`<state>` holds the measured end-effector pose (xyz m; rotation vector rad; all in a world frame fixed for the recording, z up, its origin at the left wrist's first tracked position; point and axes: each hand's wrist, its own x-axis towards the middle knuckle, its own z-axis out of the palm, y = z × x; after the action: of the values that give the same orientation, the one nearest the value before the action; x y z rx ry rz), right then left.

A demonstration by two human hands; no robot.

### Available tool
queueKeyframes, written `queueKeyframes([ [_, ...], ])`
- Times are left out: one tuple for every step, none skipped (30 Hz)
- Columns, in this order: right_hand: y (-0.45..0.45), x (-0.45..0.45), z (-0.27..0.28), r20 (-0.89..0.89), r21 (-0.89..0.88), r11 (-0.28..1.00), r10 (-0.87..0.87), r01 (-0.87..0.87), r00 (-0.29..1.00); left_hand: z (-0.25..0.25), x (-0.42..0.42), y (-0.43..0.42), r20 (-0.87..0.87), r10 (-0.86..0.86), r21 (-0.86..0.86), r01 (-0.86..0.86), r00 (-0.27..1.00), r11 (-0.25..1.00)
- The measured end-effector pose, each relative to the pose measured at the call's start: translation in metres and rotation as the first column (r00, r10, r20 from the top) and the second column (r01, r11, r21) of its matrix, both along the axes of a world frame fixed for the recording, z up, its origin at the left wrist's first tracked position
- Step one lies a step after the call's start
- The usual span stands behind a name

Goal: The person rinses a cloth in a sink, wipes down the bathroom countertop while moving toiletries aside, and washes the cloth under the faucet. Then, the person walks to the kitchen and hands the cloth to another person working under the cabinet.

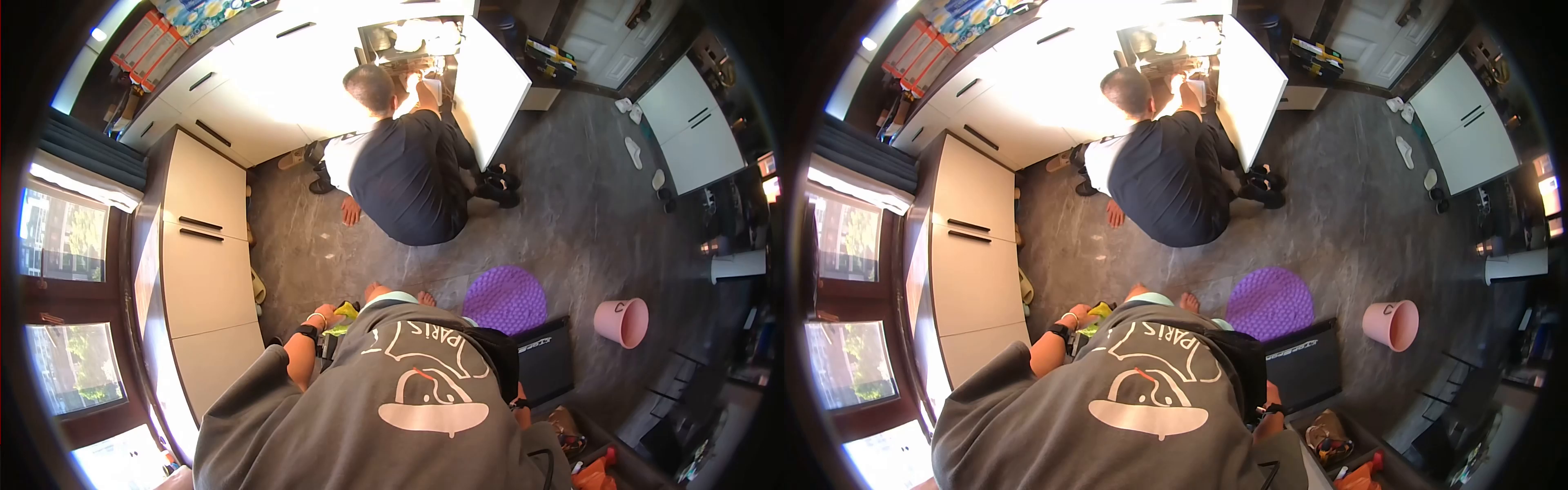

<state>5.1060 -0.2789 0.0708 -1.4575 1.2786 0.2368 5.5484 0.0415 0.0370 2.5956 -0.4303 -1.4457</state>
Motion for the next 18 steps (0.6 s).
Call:
queueKeyframes([
  [-0.001, 0.003, 0.002, -0.011, 0.016, 1.0, -0.019, 0.019, 1.0, 0.0, 0.0, -0.001, -0.003, 0.016, -0.003, -0.016, 1.0, 1.0],
  [-0.002, 0.004, 0.005, -0.027, 0.03, 0.998, -0.045, 0.046, 0.999, 0.0, -0.001, -0.002, -0.004, 0.019, -0.005, -0.019, 1.0, 1.0],
  [-0.003, 0.005, 0.008, -0.042, 0.046, 0.997, -0.066, 0.068, 0.997, 0.0, -0.002, -0.003, 0.012, 0.017, 0.005, -0.017, 1.0, 1.0],
  [-0.003, 0.007, 0.011, -0.059, 0.056, 0.994, -0.086, 0.09, 0.995, 0.001, -0.004, -0.003, 0.026, 0.013, 0.016, -0.014, 1.0, 1.0],
  [-0.004, 0.008, 0.014, -0.074, 0.066, 0.992, -0.104, 0.109, 0.992, 0.003, -0.004, -0.004, 0.025, 0.014, 0.015, -0.014, 1.0, 1.0],
  [-0.004, 0.009, 0.016, -0.087, 0.074, 0.989, -0.118, 0.125, 0.989, 0.005, -0.005, -0.006, 0.002, 0.025, 0.031, -0.026, 1.0, 0.999],
  [-0.004, 0.01, 0.016, -0.093, 0.078, 0.988, -0.125, 0.132, 0.988, 0.006, -0.006, -0.006, -0.022, 0.038, 0.047, -0.037, 0.999, 0.998],
  [-0.004, 0.01, 0.019, -0.099, 0.08, 0.988, -0.127, 0.136, 0.987, 0.006, -0.007, -0.006, -0.023, 0.038, 0.047, -0.037, 0.999, 0.998],
  [-0.004, 0.008, 0.017, -0.101, 0.08, 0.988, -0.127, 0.135, 0.987, 0.005, -0.008, -0.005, -0.002, 0.033, 0.044, -0.033, 0.999, 0.998],
  [-0.005, 0.006, 0.015, -0.069, 0.08, 0.992, -0.097, 0.103, 0.993, 0.004, -0.01, -0.004, 0.018, 0.028, 0.042, -0.029, 0.999, 0.999],
  [-0.006, 0.004, 0.013, -0.037, 0.078, 0.994, -0.067, 0.07, 0.997, 0.002, -0.011, -0.004, 0.016, 0.028, 0.041, -0.028, 0.999, 0.999],
  [-0.007, 0.002, 0.01, -0.039, 0.077, 0.995, -0.067, 0.07, 0.997, 0.001, -0.013, -0.003, 0.016, -0.003, 0.049, 0.002, 1.0, 0.999],
  [-0.008, 0.003, 0.01, -0.056, 0.08, 0.994, -0.076, 0.08, 0.996, -0.002, -0.013, -0.002, 0.016, -0.032, 0.056, 0.031, 0.999, 0.998],
  [-0.009, 0.003, 0.01, -0.073, 0.084, 0.992, -0.084, 0.09, 0.994, -0.007, -0.014, 0.0, 0.016, -0.031, 0.055, 0.03, 0.999, 0.998],
  [-0.009, 0.002, 0.01, -0.074, 0.083, 0.993, -0.082, 0.088, 0.994, -0.015, -0.015, 0.004, 0.034, -0.059, 0.047, 0.058, 0.998, 0.997],
  [-0.01, 0.003, 0.013, -0.081, 0.095, 0.991, -0.089, 0.096, 0.993, -0.016, -0.017, 0.004, 0.051, -0.086, 0.039, 0.084, 0.995, 0.996],
  [-0.01, 0.004, 0.014, -0.088, 0.107, 0.989, -0.095, 0.105, 0.992, -0.016, -0.018, 0.004, 0.05, -0.085, 0.039, 0.083, 0.995, 0.996],
  [-0.011, 0.005, 0.014, -0.09, 0.107, 0.989, -0.094, 0.103, 0.992, -0.015, -0.019, 0.003, 0.036, -0.055, 0.032, 0.054, 0.998, 0.998],
])
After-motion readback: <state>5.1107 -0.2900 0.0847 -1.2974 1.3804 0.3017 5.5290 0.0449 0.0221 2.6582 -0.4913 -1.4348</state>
